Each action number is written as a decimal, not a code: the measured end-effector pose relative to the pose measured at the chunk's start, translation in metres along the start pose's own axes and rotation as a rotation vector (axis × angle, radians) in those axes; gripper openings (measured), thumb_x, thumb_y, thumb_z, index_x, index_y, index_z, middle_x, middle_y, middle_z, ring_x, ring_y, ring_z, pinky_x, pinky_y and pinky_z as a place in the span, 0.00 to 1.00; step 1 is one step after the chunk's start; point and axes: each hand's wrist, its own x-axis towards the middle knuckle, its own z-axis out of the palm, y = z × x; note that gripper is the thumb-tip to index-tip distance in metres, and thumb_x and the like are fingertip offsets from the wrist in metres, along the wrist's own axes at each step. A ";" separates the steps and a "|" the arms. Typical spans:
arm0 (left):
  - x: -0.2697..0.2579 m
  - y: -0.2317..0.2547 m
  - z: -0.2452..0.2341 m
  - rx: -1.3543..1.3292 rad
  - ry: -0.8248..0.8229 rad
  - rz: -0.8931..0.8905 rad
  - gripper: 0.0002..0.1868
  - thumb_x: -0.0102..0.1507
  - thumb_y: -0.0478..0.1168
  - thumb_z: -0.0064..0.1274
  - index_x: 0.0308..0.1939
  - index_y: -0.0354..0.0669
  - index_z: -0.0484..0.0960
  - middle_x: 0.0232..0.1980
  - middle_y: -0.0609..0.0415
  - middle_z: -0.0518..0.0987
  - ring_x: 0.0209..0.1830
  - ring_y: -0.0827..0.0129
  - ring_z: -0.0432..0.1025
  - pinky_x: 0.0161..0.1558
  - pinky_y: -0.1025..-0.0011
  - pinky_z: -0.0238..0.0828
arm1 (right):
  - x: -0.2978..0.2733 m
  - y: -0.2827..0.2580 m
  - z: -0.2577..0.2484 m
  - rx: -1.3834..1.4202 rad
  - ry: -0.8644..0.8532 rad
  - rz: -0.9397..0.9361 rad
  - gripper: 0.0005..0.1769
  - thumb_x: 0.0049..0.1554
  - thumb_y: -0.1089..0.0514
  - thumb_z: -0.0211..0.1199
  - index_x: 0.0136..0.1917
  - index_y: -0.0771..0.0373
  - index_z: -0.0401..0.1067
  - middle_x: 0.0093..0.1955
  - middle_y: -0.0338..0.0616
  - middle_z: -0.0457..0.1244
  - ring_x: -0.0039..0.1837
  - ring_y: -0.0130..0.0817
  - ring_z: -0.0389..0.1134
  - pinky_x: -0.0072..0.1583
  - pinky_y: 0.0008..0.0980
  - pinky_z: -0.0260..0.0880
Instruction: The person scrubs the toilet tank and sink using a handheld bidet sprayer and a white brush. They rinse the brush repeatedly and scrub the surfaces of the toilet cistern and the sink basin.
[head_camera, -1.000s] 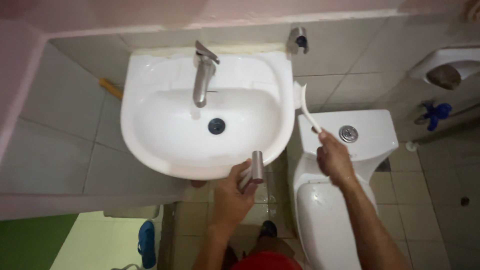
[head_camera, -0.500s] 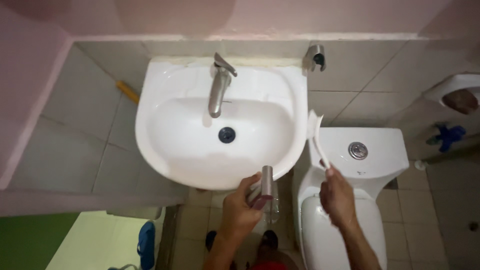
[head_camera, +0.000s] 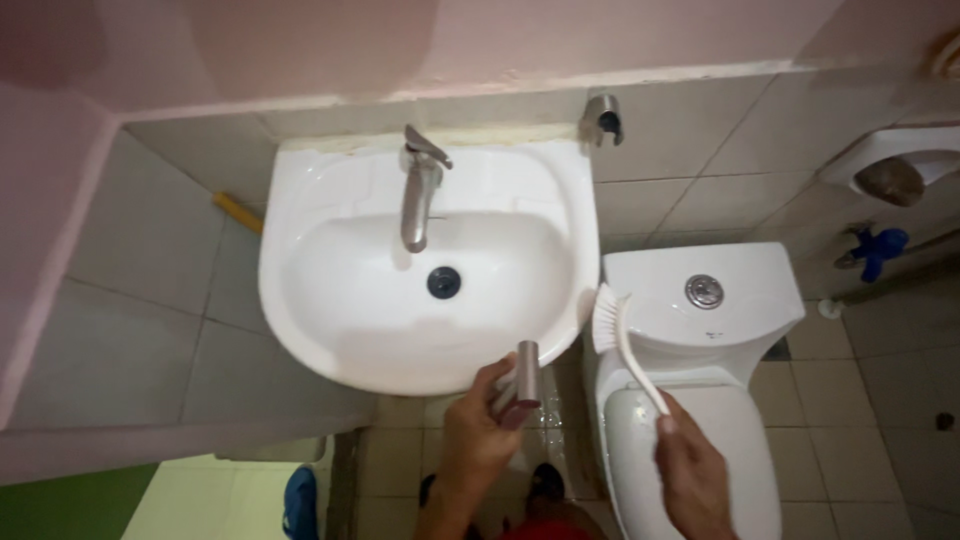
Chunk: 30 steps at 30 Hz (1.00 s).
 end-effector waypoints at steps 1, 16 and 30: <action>-0.001 -0.002 -0.001 -0.005 -0.001 -0.038 0.31 0.58 0.33 0.63 0.66 0.49 0.76 0.45 0.46 0.87 0.39 0.71 0.84 0.38 0.75 0.81 | -0.004 -0.002 -0.003 -0.027 0.009 -0.057 0.26 0.65 0.49 0.53 0.72 0.62 0.71 0.30 0.31 0.59 0.33 0.22 0.56 0.37 0.25 0.59; -0.001 0.013 -0.005 0.040 -0.007 -0.112 0.33 0.57 0.37 0.66 0.66 0.53 0.75 0.47 0.44 0.87 0.42 0.65 0.85 0.42 0.72 0.84 | 0.089 -0.111 -0.028 -1.219 -0.161 -0.214 0.26 0.67 0.42 0.46 0.77 0.38 0.63 0.33 0.47 0.69 0.24 0.39 0.68 0.32 0.41 0.72; -0.003 0.010 0.006 0.002 0.074 -0.016 0.26 0.61 0.34 0.60 0.63 0.45 0.77 0.48 0.40 0.87 0.39 0.65 0.86 0.34 0.73 0.86 | 0.180 -0.188 -0.005 -1.305 -0.066 -0.686 0.20 0.70 0.45 0.48 0.71 0.49 0.69 0.29 0.50 0.68 0.30 0.49 0.70 0.37 0.49 0.71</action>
